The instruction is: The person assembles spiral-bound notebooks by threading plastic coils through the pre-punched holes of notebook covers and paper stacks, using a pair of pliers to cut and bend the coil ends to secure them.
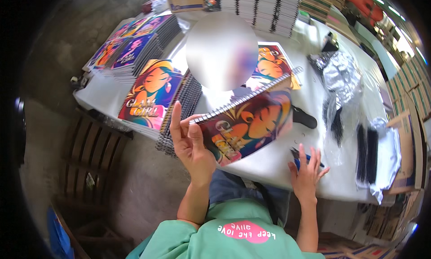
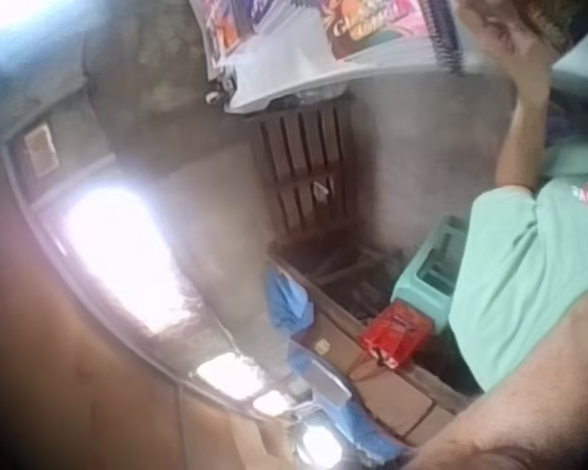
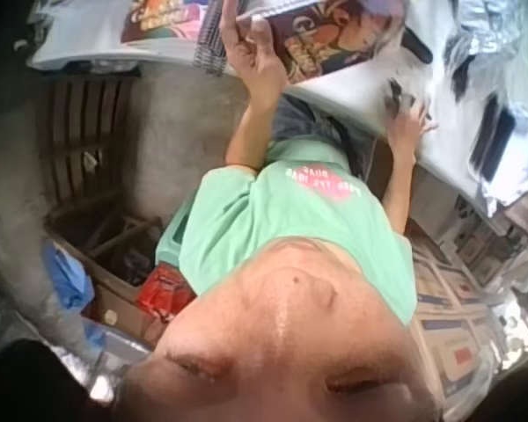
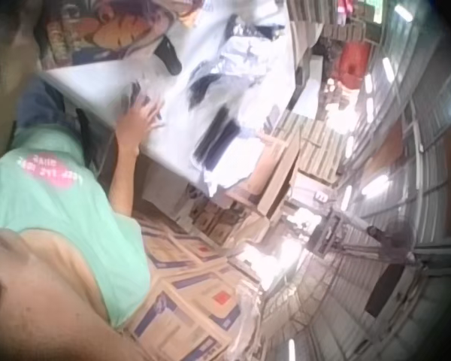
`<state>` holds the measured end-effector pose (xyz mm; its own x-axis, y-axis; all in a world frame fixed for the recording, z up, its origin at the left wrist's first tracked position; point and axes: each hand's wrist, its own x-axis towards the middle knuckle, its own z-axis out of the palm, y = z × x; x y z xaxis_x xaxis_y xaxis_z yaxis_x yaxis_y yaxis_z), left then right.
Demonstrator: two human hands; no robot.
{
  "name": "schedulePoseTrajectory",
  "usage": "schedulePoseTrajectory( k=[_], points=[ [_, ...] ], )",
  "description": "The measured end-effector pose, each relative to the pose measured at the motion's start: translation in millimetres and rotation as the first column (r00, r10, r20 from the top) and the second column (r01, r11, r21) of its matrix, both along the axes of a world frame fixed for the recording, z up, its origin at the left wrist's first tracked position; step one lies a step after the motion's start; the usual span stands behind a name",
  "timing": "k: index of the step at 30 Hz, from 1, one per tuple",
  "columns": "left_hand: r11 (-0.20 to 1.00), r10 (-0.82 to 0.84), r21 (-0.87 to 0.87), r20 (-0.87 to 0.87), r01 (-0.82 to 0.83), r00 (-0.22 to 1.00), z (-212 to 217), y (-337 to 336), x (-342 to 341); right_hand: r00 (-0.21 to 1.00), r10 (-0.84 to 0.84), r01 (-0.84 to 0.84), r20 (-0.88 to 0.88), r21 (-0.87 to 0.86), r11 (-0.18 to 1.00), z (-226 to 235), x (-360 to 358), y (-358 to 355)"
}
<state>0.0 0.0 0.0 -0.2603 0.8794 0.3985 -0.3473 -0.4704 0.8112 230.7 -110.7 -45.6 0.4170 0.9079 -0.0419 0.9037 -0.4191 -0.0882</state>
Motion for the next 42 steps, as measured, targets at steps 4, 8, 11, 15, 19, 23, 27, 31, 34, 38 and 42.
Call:
schedulePoseTrajectory(
  k=[4, 8, 11, 15, 19, 23, 27, 31, 34, 38, 42],
  points=[
    [0.99, -0.005, 0.137, 0.14, -0.014, 0.99, 29.7, -10.3, -16.1, 0.644, 0.429, 0.169, -0.634, 0.664, 0.728, 17.2, -20.0, 41.0],
    [0.94, 0.19, 0.237, 0.238, -0.247, 0.952, 62.7, -13.8, -47.8, -0.143, 0.734, 0.431, -0.663, 0.626, 0.65, 75.7, -59.7, 94.5],
    [0.841, 0.453, 0.299, 0.064, -0.451, 0.889, 77.4, 0.2, -94.3, -0.149, 0.792, 0.363, -0.592, 0.712, 0.601, 122.7, -97.7, 144.2],
    [0.808, 0.587, 0.192, -0.179, -0.557, 0.79, 85.6, 20.7, -151.9, -0.168, 0.725, 0.123, -0.668, 0.715, 0.688, 169.8, -153.8, 217.2],
    [0.835, 0.551, 0.162, -0.246, -0.527, 0.797, 81.7, 30.7, -162.4, -0.376, 0.809, 0.329, -0.452, 0.751, 0.573, 206.2, -154.9, 280.9],
    [0.825, 0.554, 0.086, -0.318, -0.558, 0.77, 42.8, 53.2, -182.3, -0.172, 0.925, -0.469, -0.34, 0.854, 0.227, 274.0, -168.7, 287.2],
    [0.897, 0.394, -0.088, -0.283, -0.433, 0.874, 19.4, 63.7, -179.1, -0.324, 0.908, -0.919, -0.267, 0.318, -0.235, 270.7, -249.6, 283.2],
    [0.953, 0.251, -0.142, -0.129, -0.268, 0.959, 3.8, 69.8, -171.2, -0.338, 0.919, -0.866, -0.201, 0.449, -0.22, 215.2, -273.3, 295.4],
    [0.917, 0.367, -0.092, -0.182, -0.388, 0.912, 2.1, 70.8, -169.4, -0.038, 0.976, -0.689, -0.213, 0.713, 0.129, 176.1, -224.3, 332.9],
    [0.89, 0.448, -0.013, -0.162, -0.456, 0.879, -8.9, 96.6, -165.4, 0.07, 0.845, -0.321, -0.53, 0.79, 0.522, 80.9, -159.2, 330.2],
    [0.874, 0.487, 0.0, 0.001, -0.487, 0.874, -9.5, 106.5, -157.5, 0.062, 0.674, 0.234, -0.736, 0.667, 0.707, 53.4, -191.6, 324.5]
  ],
)
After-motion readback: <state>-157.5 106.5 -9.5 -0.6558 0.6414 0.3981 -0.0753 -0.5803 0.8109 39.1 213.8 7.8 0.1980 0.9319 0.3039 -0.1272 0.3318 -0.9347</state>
